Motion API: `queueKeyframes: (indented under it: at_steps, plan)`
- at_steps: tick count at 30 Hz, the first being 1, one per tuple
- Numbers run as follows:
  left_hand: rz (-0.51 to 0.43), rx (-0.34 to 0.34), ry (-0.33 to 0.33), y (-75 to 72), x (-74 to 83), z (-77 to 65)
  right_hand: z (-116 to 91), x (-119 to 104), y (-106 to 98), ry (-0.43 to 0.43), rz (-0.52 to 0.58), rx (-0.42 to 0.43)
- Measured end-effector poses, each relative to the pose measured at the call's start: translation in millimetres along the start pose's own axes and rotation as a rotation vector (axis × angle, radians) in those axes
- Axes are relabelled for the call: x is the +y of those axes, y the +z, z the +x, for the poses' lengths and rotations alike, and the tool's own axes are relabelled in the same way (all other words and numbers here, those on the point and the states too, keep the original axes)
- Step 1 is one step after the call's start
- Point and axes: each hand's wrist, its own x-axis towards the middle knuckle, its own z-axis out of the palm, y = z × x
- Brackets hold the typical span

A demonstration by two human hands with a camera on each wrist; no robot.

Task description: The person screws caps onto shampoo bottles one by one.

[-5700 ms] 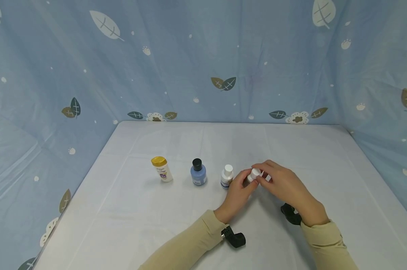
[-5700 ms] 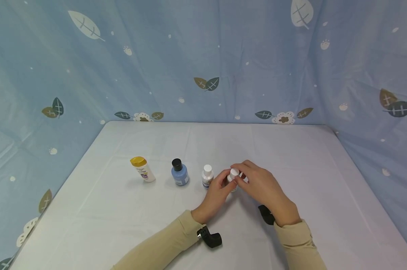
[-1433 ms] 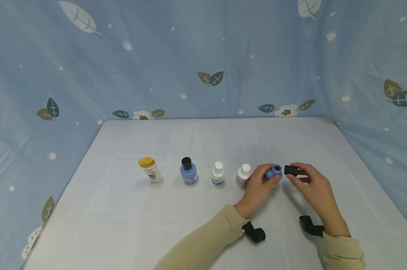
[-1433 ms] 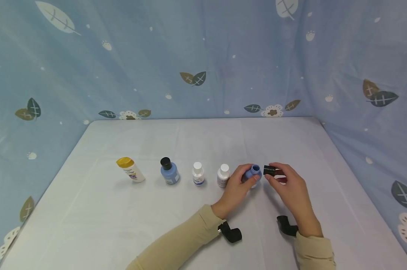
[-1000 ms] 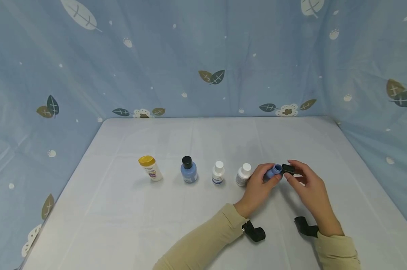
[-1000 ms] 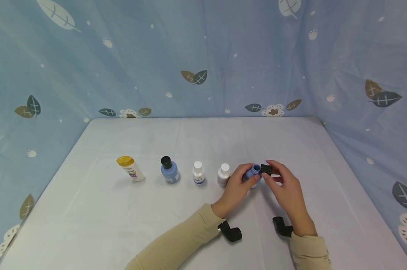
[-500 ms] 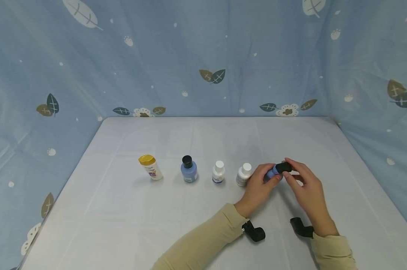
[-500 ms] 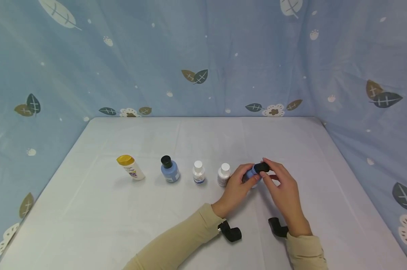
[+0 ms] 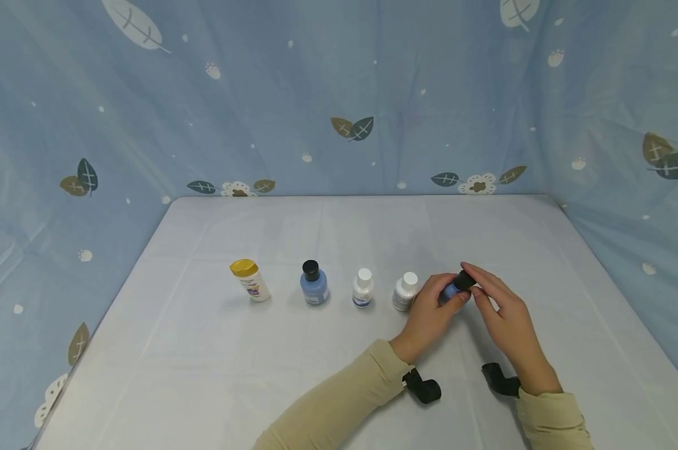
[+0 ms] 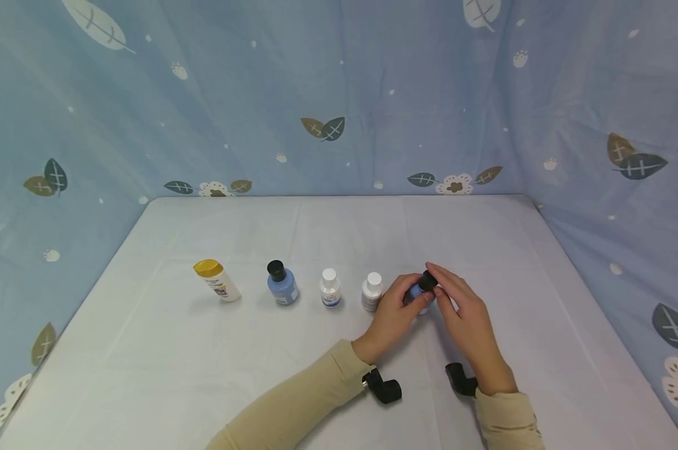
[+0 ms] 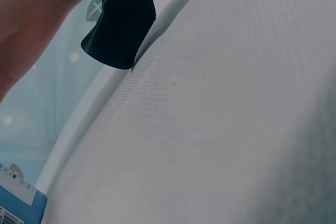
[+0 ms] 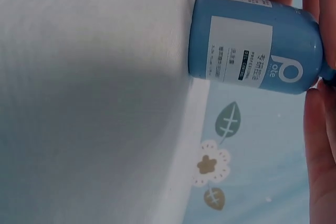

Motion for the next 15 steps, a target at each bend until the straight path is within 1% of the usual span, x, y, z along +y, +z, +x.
queueKeyframes:
  at_steps: [5, 11, 13, 15]
  plan:
    - [0.004, -0.001, 0.010, -1.4, 0.9, 1.2, 0.4, -0.8, 1.9, 0.048, -0.018, 0.046]
    - [0.009, 0.001, 0.024, -2.2, 1.3, 3.0, 2.6, -1.2, 5.1, 0.122, 0.004, 0.101]
    - [0.017, 0.005, 0.016, -1.3, 0.6, 1.9, 2.1, -1.4, 5.3, 0.126, 0.006, 0.097]
    - [0.021, 0.006, 0.001, -0.1, -0.1, 0.1, 1.4, -1.9, 4.7, 0.108, 0.024, 0.087]
